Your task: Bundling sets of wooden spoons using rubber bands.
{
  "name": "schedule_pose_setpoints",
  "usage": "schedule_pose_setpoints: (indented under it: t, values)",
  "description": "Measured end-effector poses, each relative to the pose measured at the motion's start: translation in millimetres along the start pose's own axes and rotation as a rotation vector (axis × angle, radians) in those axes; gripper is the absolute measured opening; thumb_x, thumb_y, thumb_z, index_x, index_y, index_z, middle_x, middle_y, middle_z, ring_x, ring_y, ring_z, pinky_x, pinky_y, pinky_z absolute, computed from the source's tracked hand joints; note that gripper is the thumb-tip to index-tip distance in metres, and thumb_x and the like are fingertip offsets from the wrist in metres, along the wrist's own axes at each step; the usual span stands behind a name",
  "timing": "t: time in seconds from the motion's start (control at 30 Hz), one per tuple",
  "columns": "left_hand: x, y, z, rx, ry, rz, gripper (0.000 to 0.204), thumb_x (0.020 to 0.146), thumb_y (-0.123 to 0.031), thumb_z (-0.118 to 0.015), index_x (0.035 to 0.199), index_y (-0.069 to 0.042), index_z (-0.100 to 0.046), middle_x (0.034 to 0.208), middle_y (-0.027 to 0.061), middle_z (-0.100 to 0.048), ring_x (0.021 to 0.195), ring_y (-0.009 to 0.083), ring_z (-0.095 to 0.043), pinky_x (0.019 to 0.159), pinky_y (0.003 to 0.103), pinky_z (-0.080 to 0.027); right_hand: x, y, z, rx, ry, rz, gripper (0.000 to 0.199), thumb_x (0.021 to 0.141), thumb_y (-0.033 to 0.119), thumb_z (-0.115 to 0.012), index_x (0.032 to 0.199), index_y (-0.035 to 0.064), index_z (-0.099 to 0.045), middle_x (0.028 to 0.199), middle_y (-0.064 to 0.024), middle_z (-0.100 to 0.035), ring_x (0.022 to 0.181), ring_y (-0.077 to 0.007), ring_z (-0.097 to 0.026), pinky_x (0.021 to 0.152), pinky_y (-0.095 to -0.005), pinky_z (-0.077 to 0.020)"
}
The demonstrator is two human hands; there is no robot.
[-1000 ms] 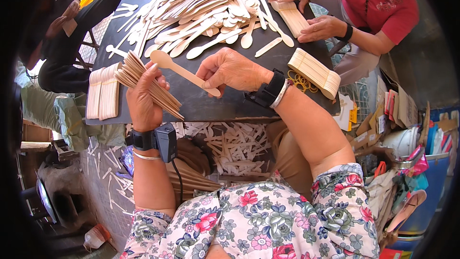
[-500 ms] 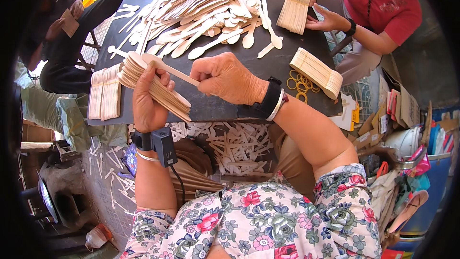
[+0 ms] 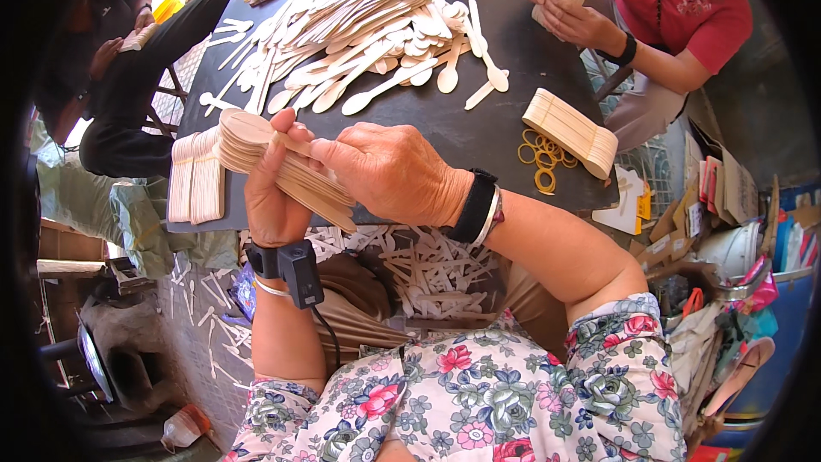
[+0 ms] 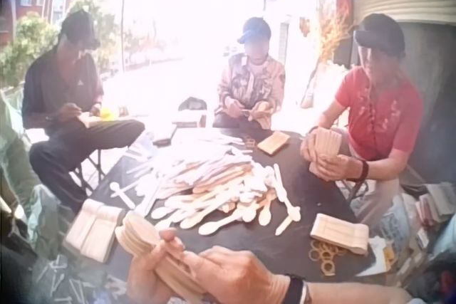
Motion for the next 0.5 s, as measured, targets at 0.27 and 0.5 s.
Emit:
schedule_pose_setpoints:
  t: [0.27, 0.5]
  values:
    - [-2.0, 0.1, -5.3, 0.01, 0.084, -0.009, 0.039, 0.088, -0.019, -0.065, 0.119, 0.002, -0.056, 0.101, 0.0098, -0.064, 0.095, 0.0178, -0.06, 0.087, 0.032, -0.048, -0.2, 3.6, 10.1, 0.108, -0.034, 0.014, 0.034, 0.072, -0.004, -0.065, 0.106, -0.0046, -0.061, 0.074, -0.0142, -0.06, 0.066, -0.0284, -0.062, 0.057, -0.0341, -0.0516]
    - [-3.7, -2.4, -10.8, 0.027, 0.181, -0.029, 0.039, 0.088, -0.021, -0.065, 0.119, 0.002, -0.057, 0.1, 0.01, -0.064, 0.097, 0.0189, -0.058, 0.088, 0.033, -0.046, -0.6, 5.6, 11.9, 0.134, -0.062, 0.044, 0.038, 0.067, -0.005, -0.066, 0.104, -0.0039, -0.061, 0.071, -0.0127, -0.059, 0.063, -0.0276, -0.062, 0.053, -0.0333, -0.0508]
Point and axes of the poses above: each hand's wrist, its own x-axis towards the middle knuckle, its own z-axis out of the back of the hand, y = z × x, the point moved 7 cm from there along x, towards the middle knuckle
